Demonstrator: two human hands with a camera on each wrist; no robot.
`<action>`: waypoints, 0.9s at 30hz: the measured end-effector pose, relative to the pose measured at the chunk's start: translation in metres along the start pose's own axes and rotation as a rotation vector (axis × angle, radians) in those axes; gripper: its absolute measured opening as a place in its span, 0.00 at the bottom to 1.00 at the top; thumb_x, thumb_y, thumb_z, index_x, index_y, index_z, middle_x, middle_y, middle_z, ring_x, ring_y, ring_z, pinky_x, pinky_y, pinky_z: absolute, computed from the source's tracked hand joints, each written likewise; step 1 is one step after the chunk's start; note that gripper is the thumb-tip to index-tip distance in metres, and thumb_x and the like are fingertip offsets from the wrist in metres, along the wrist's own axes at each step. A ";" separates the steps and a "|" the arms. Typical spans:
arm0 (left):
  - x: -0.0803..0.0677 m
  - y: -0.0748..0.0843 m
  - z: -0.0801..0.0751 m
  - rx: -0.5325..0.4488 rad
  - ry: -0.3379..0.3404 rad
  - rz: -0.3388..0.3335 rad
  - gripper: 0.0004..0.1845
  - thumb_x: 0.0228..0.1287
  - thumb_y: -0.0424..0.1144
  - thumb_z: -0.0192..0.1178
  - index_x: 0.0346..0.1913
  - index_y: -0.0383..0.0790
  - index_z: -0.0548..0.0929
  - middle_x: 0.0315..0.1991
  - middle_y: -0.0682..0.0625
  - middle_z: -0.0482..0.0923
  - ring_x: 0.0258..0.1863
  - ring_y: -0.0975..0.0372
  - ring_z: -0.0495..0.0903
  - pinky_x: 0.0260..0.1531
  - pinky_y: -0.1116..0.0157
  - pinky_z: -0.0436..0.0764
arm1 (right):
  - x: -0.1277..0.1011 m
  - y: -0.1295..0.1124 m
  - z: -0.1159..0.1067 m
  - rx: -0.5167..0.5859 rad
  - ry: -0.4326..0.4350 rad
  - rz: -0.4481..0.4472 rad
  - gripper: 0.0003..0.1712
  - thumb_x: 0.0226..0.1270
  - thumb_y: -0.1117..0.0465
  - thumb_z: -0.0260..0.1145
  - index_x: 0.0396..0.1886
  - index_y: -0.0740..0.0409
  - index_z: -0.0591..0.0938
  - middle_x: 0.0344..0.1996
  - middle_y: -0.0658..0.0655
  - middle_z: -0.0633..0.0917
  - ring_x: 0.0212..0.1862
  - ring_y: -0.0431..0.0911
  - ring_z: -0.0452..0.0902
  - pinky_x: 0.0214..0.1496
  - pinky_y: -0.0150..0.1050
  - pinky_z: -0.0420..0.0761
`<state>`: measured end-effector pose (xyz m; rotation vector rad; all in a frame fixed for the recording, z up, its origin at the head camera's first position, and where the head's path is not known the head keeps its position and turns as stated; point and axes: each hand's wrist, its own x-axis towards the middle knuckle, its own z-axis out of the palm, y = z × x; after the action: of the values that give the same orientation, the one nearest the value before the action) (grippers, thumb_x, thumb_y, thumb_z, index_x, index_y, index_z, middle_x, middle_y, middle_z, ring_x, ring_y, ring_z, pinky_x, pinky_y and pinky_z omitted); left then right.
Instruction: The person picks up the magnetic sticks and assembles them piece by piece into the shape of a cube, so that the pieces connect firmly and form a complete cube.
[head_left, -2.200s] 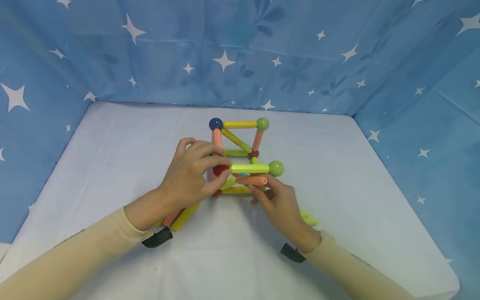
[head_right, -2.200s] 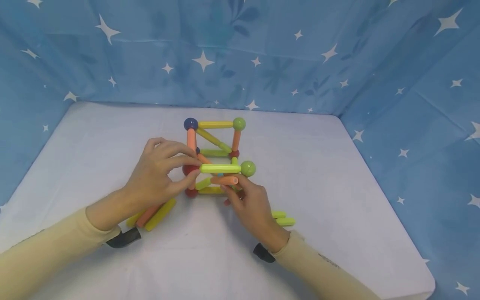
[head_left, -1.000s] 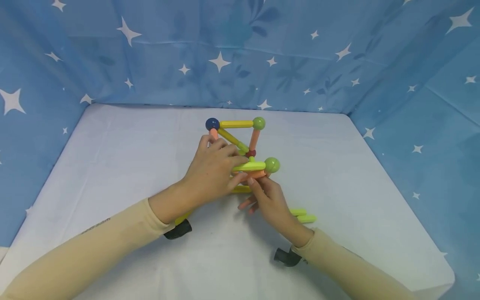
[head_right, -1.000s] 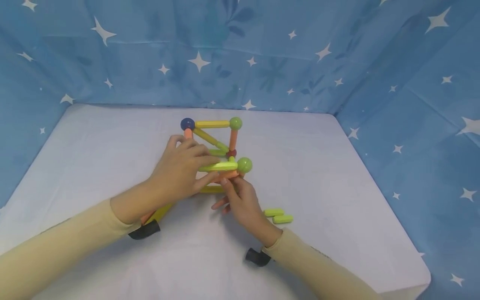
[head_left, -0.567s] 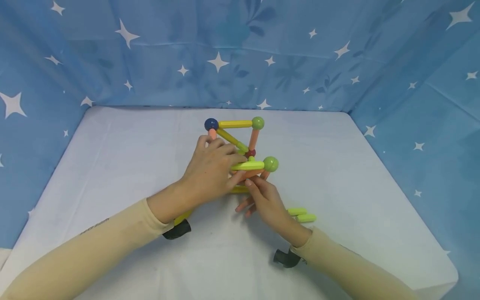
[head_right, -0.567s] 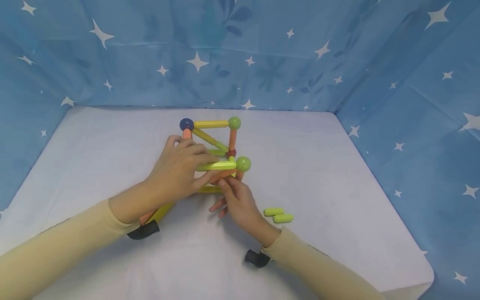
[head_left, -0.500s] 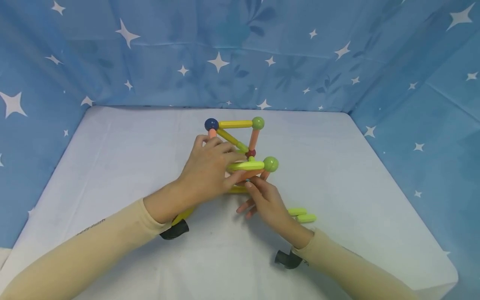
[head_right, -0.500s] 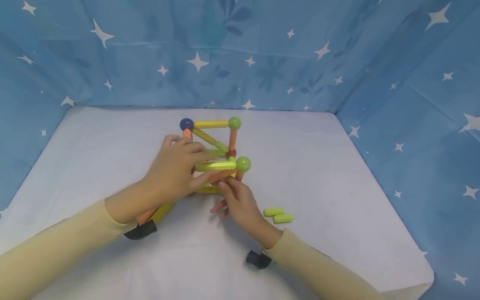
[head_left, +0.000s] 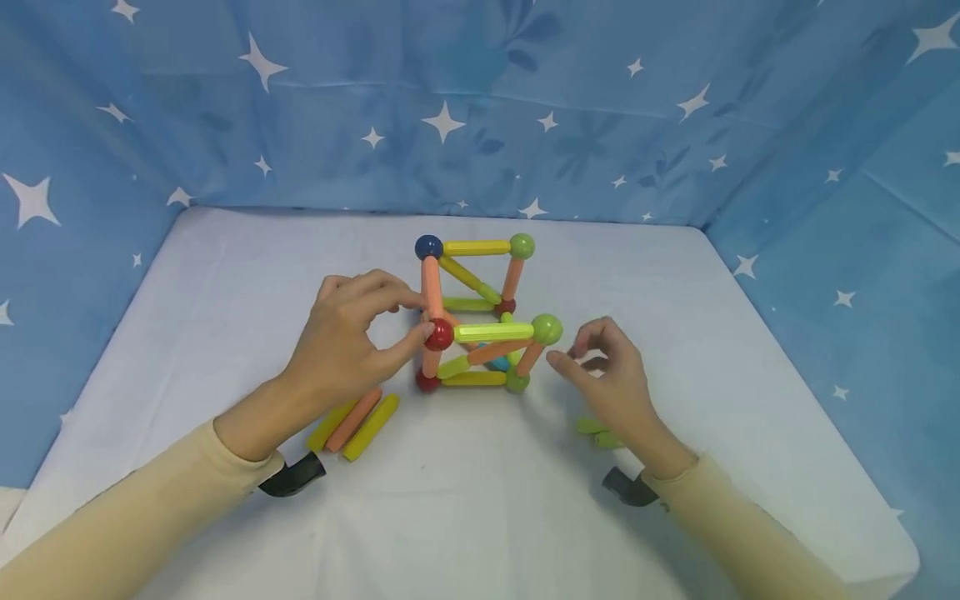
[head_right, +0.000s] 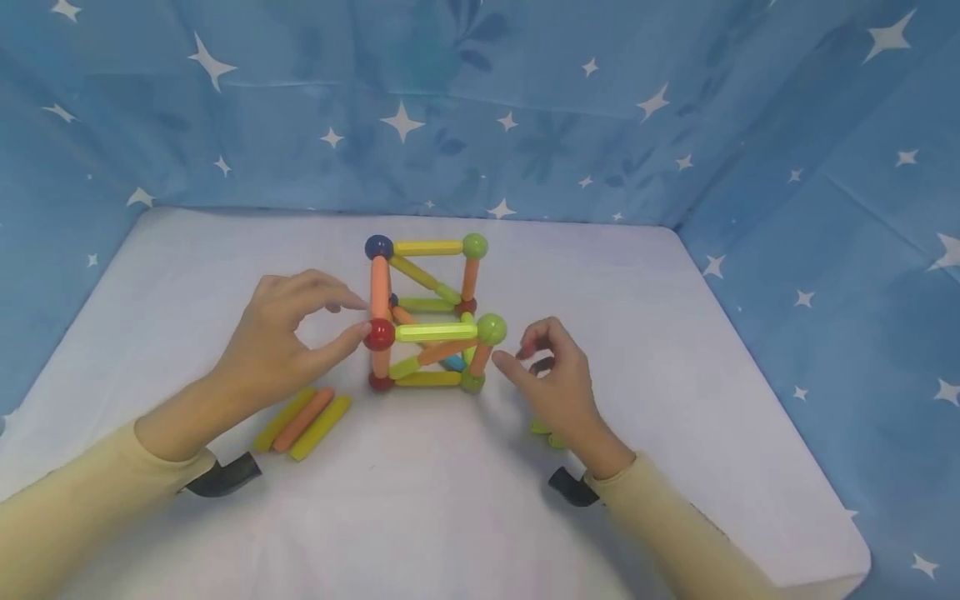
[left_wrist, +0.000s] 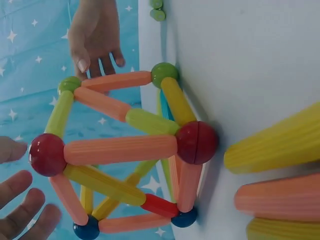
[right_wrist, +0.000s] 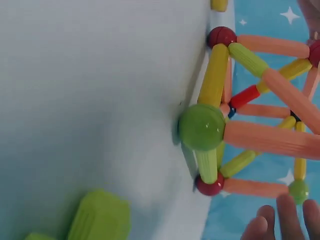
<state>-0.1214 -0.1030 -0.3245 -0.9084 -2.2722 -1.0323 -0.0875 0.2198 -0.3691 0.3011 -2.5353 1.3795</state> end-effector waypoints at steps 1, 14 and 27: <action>-0.002 0.000 0.000 -0.007 -0.021 -0.002 0.11 0.59 0.42 0.74 0.43 0.45 0.89 0.40 0.56 0.82 0.38 0.62 0.78 0.45 0.52 0.65 | 0.004 0.002 -0.003 0.033 -0.013 0.020 0.18 0.63 0.62 0.76 0.47 0.61 0.77 0.39 0.52 0.81 0.43 0.44 0.78 0.39 0.34 0.76; -0.008 0.003 0.008 -0.019 -0.106 0.000 0.17 0.56 0.43 0.78 0.49 0.49 0.88 0.41 0.58 0.80 0.35 0.67 0.76 0.43 0.55 0.66 | 0.027 -0.001 0.019 0.345 -0.363 0.142 0.21 0.69 0.59 0.71 0.59 0.57 0.81 0.47 0.63 0.85 0.46 0.57 0.79 0.52 0.46 0.78; -0.011 0.009 0.009 -0.017 -0.189 -0.263 0.37 0.59 0.61 0.71 0.65 0.45 0.74 0.59 0.51 0.74 0.45 0.61 0.79 0.37 0.58 0.76 | 0.026 0.010 0.015 0.116 -0.400 0.138 0.18 0.64 0.62 0.75 0.51 0.60 0.83 0.48 0.56 0.86 0.51 0.50 0.82 0.56 0.49 0.80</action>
<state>-0.1092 -0.0955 -0.3334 -0.7547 -2.5982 -1.1178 -0.1164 0.2104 -0.3773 0.4733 -2.8432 1.6661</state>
